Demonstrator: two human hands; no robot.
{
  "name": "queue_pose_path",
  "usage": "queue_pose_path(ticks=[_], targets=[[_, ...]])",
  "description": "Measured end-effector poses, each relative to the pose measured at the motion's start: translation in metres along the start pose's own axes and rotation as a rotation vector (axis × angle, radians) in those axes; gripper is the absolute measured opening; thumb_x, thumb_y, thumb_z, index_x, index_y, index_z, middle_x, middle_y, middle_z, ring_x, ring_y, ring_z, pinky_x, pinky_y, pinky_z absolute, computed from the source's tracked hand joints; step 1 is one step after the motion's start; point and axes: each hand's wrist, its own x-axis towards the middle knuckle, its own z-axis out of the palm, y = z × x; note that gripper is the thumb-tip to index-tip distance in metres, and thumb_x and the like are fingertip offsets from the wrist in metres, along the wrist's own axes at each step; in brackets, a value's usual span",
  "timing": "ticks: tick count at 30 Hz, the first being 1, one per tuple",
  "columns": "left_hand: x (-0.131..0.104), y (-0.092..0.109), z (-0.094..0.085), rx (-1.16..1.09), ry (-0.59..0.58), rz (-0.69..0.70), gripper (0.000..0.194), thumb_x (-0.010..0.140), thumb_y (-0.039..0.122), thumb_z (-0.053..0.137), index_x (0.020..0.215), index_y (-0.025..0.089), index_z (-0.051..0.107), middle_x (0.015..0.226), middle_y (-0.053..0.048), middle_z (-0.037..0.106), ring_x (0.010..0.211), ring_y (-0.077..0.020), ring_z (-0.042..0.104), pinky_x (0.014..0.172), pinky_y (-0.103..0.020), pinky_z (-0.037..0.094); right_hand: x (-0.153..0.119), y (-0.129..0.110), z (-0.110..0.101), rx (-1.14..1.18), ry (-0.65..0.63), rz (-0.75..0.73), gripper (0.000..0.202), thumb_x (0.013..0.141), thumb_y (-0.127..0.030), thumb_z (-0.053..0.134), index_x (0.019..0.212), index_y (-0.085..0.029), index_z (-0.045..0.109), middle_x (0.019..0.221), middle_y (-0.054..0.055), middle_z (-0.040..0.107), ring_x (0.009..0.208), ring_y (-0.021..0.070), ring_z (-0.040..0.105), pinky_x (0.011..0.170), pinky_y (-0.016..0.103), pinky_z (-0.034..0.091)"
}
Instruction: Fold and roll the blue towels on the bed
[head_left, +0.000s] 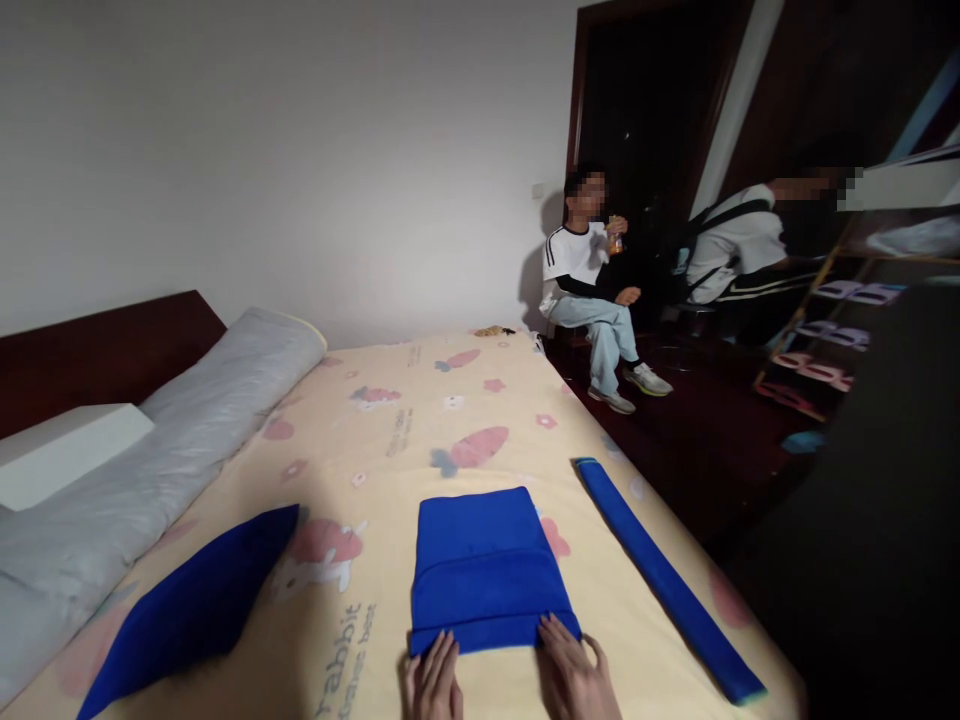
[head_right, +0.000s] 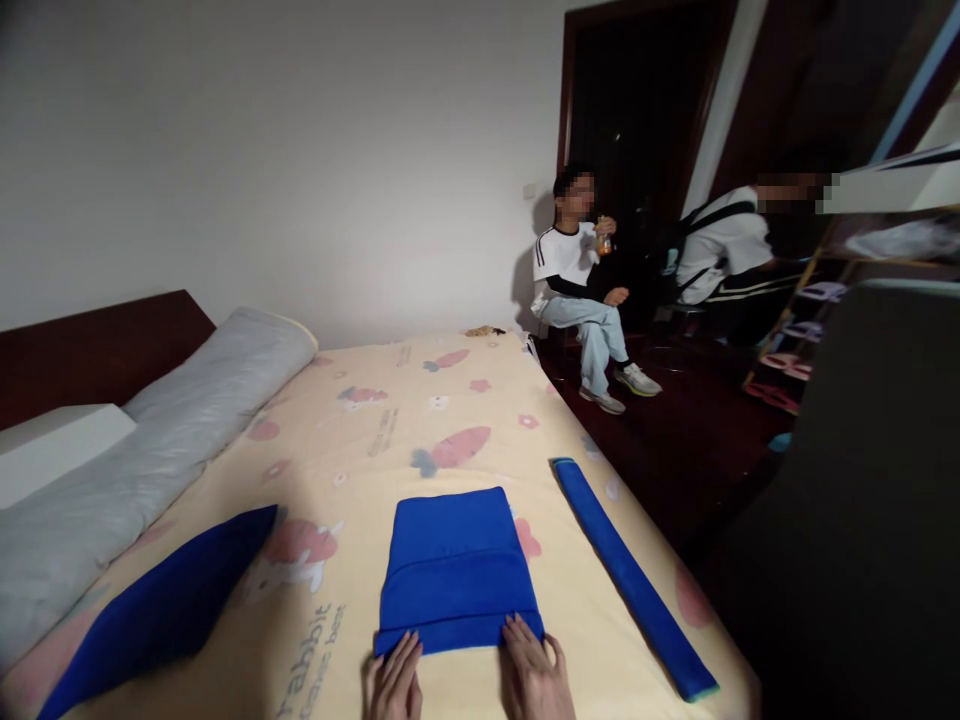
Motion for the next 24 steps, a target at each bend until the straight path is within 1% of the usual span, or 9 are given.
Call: queue_pose_path(ticks=[2, 4, 8, 12, 14, 16, 19, 21, 24], targets=[[0.001, -0.007, -0.003, 0.057, -0.017, -0.095, 0.044, 0.081, 0.012, 0.047, 0.113, 0.031, 0.07, 0.115, -0.002, 0.073, 0.107, -0.0207, 0.067, 0.091, -0.039, 0.046, -0.003, 0.013, 0.0, -0.031, 0.024, 0.048, 0.06, 0.071, -0.014, 0.048, 0.128, -0.029, 0.061, 0.134, 0.004, 0.061, 0.119, 0.0255, 0.059, 0.099, 0.039, 0.035], [0.008, -0.009, -0.006, 0.078, -0.06, -0.16, 0.044, 0.079, 0.01, 0.047, 0.11, 0.032, 0.071, 0.112, -0.002, 0.075, 0.106, -0.0218, 0.066, 0.091, -0.04, 0.044, -0.002, 0.017, -0.002, -0.059, 0.069, 0.059, 0.058, 0.071, -0.011, 0.048, 0.124, -0.029, 0.062, 0.131, 0.003, 0.063, 0.117, 0.0242, 0.06, 0.099, 0.037, 0.034], [0.035, 0.002, -0.015, 0.045, -0.126, -0.283, 0.05, 0.073, 0.004, 0.05, 0.11, 0.032, 0.07, 0.112, -0.001, 0.073, 0.11, -0.0227, 0.062, 0.098, -0.043, 0.039, 0.015, 0.007, -0.008, -0.064, 0.146, 0.048, 0.052, 0.075, -0.006, 0.044, 0.119, -0.025, 0.063, 0.122, 0.004, 0.068, 0.112, 0.0211, 0.062, 0.093, 0.035, 0.034], [0.063, 0.01, -0.032, -0.061, -0.198, -0.327, 0.049, 0.074, 0.0, 0.047, 0.102, 0.032, 0.072, 0.108, 0.001, 0.073, 0.109, -0.0208, 0.061, 0.1, -0.044, 0.035, 0.038, -0.004, -0.026, 0.002, 0.112, 0.088, 0.038, 0.08, -0.007, 0.042, 0.103, -0.025, 0.066, 0.104, 0.004, 0.073, 0.096, 0.0207, 0.064, 0.09, 0.036, 0.035], [0.069, 0.01, -0.041, -0.107, -0.217, -0.352, 0.047, 0.074, 0.0, 0.047, 0.098, 0.031, 0.072, 0.105, 0.0, 0.074, 0.107, -0.0205, 0.062, 0.099, -0.044, 0.035, 0.046, -0.009, -0.039, 0.035, 0.056, 0.115, 0.037, 0.079, -0.005, 0.042, 0.096, -0.024, 0.068, 0.097, 0.004, 0.073, 0.09, 0.0209, 0.063, 0.091, 0.037, 0.034], [0.067, 0.01, -0.051, -0.13, -0.231, -0.397, 0.043, 0.073, 0.002, 0.049, 0.095, 0.03, 0.073, 0.104, -0.001, 0.074, 0.106, -0.0211, 0.062, 0.098, -0.045, 0.034, 0.049, -0.013, -0.052, 0.065, -0.016, 0.137, 0.039, 0.073, -0.003, 0.042, 0.093, -0.023, 0.068, 0.094, 0.003, 0.072, 0.09, 0.0214, 0.063, 0.091, 0.038, 0.034], [0.052, 0.012, -0.062, -0.127, -0.288, -0.45, 0.04, 0.07, 0.003, 0.051, 0.09, 0.029, 0.072, 0.1, -0.001, 0.073, 0.105, -0.0216, 0.061, 0.097, -0.043, 0.032, 0.044, -0.017, -0.065, 0.09, -0.131, 0.173, 0.035, 0.067, -0.006, 0.044, 0.086, -0.022, 0.068, 0.089, 0.004, 0.071, 0.092, 0.0232, 0.062, 0.089, 0.038, 0.035], [0.038, 0.015, -0.066, -0.109, -0.329, -0.45, 0.038, 0.067, 0.002, 0.052, 0.086, 0.029, 0.071, 0.096, 0.0, 0.072, 0.103, -0.0214, 0.061, 0.097, -0.042, 0.032, 0.036, -0.019, -0.069, 0.087, -0.181, 0.191, 0.029, 0.066, -0.009, 0.045, 0.081, -0.022, 0.067, 0.086, 0.004, 0.071, 0.093, 0.0246, 0.061, 0.089, 0.038, 0.036], [0.023, 0.019, -0.071, -0.079, -0.357, -0.436, 0.036, 0.067, 0.001, 0.051, 0.08, 0.029, 0.07, 0.091, 0.001, 0.072, 0.099, -0.0213, 0.063, 0.097, -0.043, 0.033, 0.026, -0.021, -0.07, 0.082, -0.212, 0.219, 0.025, 0.069, -0.01, 0.046, 0.078, -0.021, 0.067, 0.083, 0.005, 0.07, 0.093, 0.0249, 0.062, 0.088, 0.038, 0.037]])
